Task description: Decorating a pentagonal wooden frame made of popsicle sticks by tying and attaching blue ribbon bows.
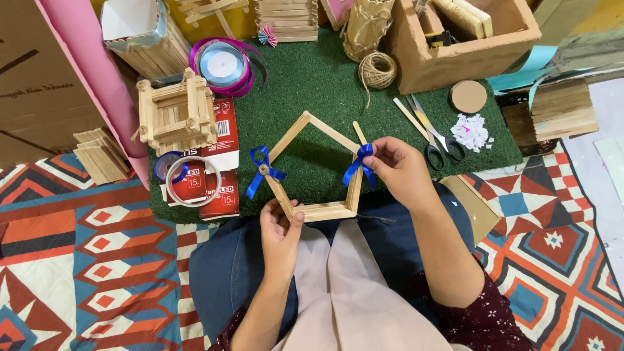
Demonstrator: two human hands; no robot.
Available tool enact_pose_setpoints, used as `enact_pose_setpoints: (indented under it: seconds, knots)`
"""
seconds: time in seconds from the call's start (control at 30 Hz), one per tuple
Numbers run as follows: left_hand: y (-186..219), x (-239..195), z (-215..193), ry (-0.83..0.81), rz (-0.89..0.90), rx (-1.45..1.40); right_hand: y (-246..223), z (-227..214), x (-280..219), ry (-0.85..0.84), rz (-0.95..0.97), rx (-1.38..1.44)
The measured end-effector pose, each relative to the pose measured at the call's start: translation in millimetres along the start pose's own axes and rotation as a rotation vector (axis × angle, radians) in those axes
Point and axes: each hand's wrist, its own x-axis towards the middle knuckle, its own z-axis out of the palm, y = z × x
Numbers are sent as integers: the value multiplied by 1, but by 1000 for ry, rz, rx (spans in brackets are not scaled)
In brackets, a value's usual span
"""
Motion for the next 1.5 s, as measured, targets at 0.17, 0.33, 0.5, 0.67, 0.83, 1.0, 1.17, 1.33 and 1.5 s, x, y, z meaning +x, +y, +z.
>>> enact_pose_setpoints:
  seconds: [0.17, 0.33, 0.5, 0.67, 0.83, 1.0, 1.17, 1.33, 1.5]
  knots:
    - [2, 1, 1, 13, -13, -15, 15, -8, 2, -30, 28, 129]
    - [3, 1, 2, 32, -25, -47, 35, -31, 11, -23, 47, 283]
    - [30, 0, 17, 141, -78, -184, 33, -62, 12, 72, 11, 229]
    - [52, 2, 44, 229, -23, -148, 19, -55, 1, 101, -44, 149]
    - [47, 6, 53, 297, -29, -136, 8, -52, -8, 83, -49, 152]
    - [55, -36, 60, 432, 528, 456, -17, -56, -26, -38, -104, 222]
    - [92, -44, 99, -249, 329, 205, -52, -49, -50, -227, -67, 210]
    - [55, -17, 111, -309, -66, -19, -40, -43, -52, -176, -33, 32]
    - [34, -10, 112, -267, -144, -134, -31, -56, -52, -99, -76, 90]
